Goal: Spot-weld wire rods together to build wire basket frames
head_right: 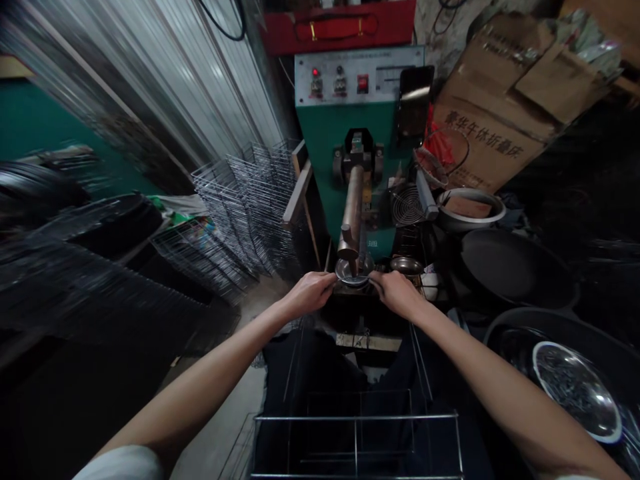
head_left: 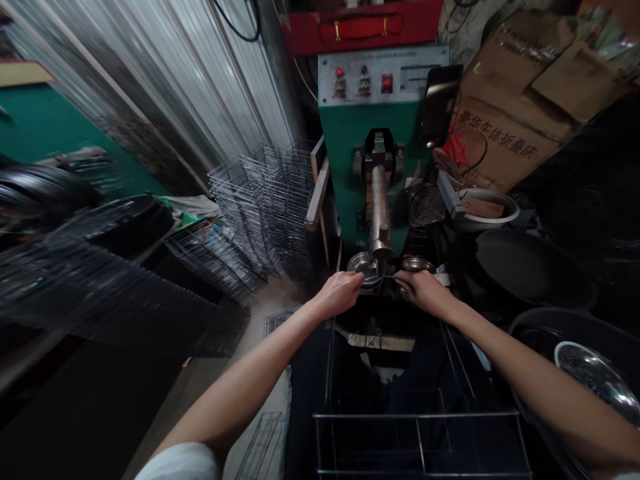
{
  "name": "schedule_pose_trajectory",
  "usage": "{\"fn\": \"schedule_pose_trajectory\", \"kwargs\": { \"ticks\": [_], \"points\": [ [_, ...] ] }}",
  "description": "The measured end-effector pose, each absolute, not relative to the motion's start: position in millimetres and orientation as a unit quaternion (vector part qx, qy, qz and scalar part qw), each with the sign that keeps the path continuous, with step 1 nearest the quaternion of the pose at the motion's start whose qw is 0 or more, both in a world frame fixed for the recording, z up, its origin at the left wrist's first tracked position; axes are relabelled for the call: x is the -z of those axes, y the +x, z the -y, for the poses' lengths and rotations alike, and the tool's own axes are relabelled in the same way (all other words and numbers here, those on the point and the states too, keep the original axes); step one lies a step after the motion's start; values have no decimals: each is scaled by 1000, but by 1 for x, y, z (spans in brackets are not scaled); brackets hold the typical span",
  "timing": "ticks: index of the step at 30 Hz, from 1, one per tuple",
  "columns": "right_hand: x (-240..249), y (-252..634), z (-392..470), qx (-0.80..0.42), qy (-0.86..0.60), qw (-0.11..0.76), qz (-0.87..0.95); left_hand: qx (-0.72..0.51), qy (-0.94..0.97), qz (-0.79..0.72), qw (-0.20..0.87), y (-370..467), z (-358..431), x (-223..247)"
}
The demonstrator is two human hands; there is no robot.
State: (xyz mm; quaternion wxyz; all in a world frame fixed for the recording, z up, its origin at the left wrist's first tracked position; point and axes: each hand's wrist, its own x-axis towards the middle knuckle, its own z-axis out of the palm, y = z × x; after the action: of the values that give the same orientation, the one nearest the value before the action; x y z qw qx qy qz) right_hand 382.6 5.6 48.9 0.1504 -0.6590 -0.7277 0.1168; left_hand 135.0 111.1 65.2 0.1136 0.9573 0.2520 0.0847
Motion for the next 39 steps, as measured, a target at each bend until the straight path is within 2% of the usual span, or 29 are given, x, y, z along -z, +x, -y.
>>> {"fn": "schedule_pose_trajectory", "kwargs": {
  "ticks": [14, 30, 39],
  "points": [
    [-44, 382, -5, -142, -652, 201, 717, -62, 956, -266, 111, 138, -108, -68],
    [-42, 385, -6, -108, -639, 220, 729, -50, 960, -258, 99, 139, -107, -74],
    [-41, 383, -9, -124, -643, 244, 715, -65, 954, -264, 127, 138, -106, -73]
  ]
}}
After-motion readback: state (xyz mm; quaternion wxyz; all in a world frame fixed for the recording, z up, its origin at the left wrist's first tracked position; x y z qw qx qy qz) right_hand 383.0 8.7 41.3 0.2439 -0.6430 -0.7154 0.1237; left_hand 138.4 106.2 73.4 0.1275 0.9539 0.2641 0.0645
